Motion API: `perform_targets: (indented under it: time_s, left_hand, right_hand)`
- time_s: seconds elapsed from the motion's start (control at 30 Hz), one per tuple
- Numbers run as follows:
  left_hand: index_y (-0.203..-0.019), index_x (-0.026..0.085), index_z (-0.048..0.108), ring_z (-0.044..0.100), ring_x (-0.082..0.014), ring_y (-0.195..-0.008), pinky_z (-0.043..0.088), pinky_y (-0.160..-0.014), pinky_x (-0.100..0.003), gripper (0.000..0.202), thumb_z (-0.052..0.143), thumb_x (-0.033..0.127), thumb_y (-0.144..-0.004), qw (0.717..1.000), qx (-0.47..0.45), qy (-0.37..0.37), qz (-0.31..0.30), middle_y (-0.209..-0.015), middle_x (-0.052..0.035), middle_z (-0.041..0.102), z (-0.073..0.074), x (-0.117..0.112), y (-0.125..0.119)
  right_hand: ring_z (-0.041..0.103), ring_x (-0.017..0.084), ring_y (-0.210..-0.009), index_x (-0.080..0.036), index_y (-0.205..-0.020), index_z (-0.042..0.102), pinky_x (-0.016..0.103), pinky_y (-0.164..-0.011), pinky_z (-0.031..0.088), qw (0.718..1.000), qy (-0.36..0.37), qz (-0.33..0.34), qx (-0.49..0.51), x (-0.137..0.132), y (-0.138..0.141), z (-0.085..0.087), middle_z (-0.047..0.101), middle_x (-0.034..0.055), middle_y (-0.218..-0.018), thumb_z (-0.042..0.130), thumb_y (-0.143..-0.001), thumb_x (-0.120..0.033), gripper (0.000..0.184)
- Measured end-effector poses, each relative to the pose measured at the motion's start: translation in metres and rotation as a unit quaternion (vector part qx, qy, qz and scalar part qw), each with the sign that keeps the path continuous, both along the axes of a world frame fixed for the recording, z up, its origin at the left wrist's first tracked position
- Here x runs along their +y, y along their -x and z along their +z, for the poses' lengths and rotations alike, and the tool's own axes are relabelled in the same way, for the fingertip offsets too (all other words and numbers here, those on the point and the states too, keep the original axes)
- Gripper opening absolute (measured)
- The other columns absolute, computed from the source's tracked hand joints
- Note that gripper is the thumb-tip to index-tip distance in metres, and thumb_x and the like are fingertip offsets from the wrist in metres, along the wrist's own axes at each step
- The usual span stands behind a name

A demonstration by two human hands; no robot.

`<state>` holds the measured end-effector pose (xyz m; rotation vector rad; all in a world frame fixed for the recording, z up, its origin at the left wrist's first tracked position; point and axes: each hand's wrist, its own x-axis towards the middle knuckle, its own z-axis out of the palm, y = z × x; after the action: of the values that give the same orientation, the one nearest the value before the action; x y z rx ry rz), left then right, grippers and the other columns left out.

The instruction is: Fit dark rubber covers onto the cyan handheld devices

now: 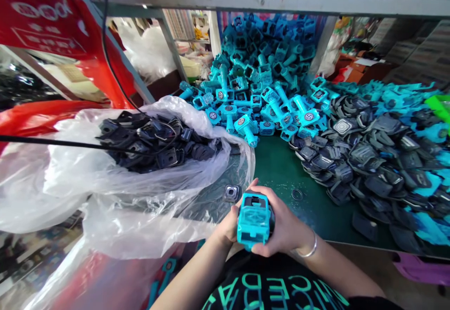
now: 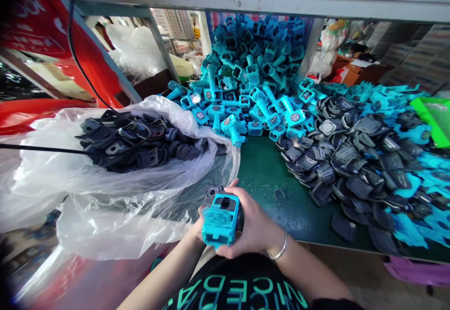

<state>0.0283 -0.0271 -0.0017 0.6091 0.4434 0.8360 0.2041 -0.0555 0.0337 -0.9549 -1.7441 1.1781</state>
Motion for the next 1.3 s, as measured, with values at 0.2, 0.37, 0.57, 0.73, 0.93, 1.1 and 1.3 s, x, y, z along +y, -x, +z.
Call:
perform_targets:
  time_s: [0.2, 0.37, 0.57, 0.73, 0.93, 1.1, 1.3]
  left_hand:
    - [-0.165, 0.032, 0.038, 0.051, -0.0415, -0.144, 0.041, -0.121, -0.050, 0.123, 0.086, 0.076, -0.060, 0.976, 0.068, -0.203, 0.035, -0.162, -0.0148, 0.047, 0.015, -0.009, 0.010]
    - [-0.143, 0.023, 0.066, 0.063, -0.0417, -0.127, 0.048, -0.112, -0.047, 0.086, 0.093, 0.053, -0.067, 0.946, 0.101, -0.274, 0.139, -0.139, -0.0142, 0.067, 0.033, -0.021, 0.007]
    - [-0.131, 0.023, 0.075, 0.061, -0.0437, -0.130, 0.049, -0.114, -0.047, 0.085, 0.098, 0.043, -0.051, 0.935, 0.154, -0.272, 0.167, -0.135, -0.0105, 0.071, 0.011, -0.016, 0.005]
    - [-0.148, 0.026, 0.059, 0.068, -0.0397, -0.126, 0.053, -0.110, -0.055, 0.089, 0.078, 0.071, -0.074, 0.992, 0.063, -0.069, 0.086, -0.138, -0.0142, 0.071, -0.015, -0.017, 0.003]
    - [-0.143, 0.024, 0.065, 0.070, -0.0417, -0.123, 0.053, -0.109, -0.057, 0.084, 0.082, 0.066, -0.072, 0.997, -0.021, 0.046, 0.058, -0.131, -0.0147, 0.076, -0.011, -0.019, 0.027]
    - [-0.127, 0.023, 0.078, 0.071, -0.0407, -0.123, 0.055, -0.107, -0.053, 0.072, 0.075, 0.074, -0.076, 0.990, -0.108, 0.089, 0.020, -0.132, -0.0138, 0.076, -0.004, -0.013, 0.029]
    - [-0.121, 0.018, 0.081, 0.077, -0.0355, -0.110, 0.062, -0.088, -0.040, 0.079, 0.084, 0.075, -0.066, 0.984, -0.115, 0.139, 0.007, -0.127, -0.0148, 0.078, 0.009, -0.003, 0.022]
  right_hand:
    - [0.058, 0.036, -0.136, -0.027, -0.151, 0.040, 0.053, -0.117, 0.047, 0.995, -0.053, -0.083, 0.013, -0.008, -0.007, -0.012, 0.053, 0.0155, -0.150, 0.098, -0.050, -0.036, 0.117]
    - [0.062, 0.034, -0.134, -0.026, -0.155, 0.039, 0.045, -0.115, 0.052, 0.984, -0.164, -0.065, 0.003, -0.009, -0.004, -0.009, 0.056, 0.0159, -0.149, 0.100, -0.053, -0.048, 0.121]
    - [0.061, 0.033, -0.138, -0.024, -0.158, 0.036, 0.042, -0.119, 0.050, 0.976, -0.209, -0.062, -0.016, -0.012, -0.004, -0.009, 0.057, 0.0162, -0.151, 0.097, -0.060, -0.060, 0.121]
    - [0.053, 0.035, -0.147, -0.021, -0.165, 0.032, 0.046, -0.119, 0.050, 0.972, -0.099, -0.056, -0.206, 0.011, -0.044, -0.005, 0.046, 0.0194, -0.163, 0.095, -0.064, -0.061, 0.126]
    - [0.071, 0.029, -0.108, -0.012, -0.091, 0.072, 0.048, -0.103, 0.051, 0.845, -0.109, -0.367, -0.373, 0.066, -0.149, 0.003, 0.074, 0.0206, -0.103, 0.060, -0.101, -0.027, 0.021]
    - [0.056, 0.011, -0.063, -0.015, -0.067, 0.056, 0.030, -0.076, 0.052, 0.843, -0.079, -0.390, -0.363, 0.083, -0.181, -0.005, 0.053, -0.0030, -0.060, 0.073, -0.095, -0.029, 0.036]
    - [0.061, 0.014, -0.078, -0.014, -0.102, 0.064, 0.032, -0.080, 0.052, 0.843, -0.080, -0.467, -0.254, 0.077, -0.175, -0.003, 0.062, 0.0031, -0.085, 0.065, -0.091, -0.009, 0.012]
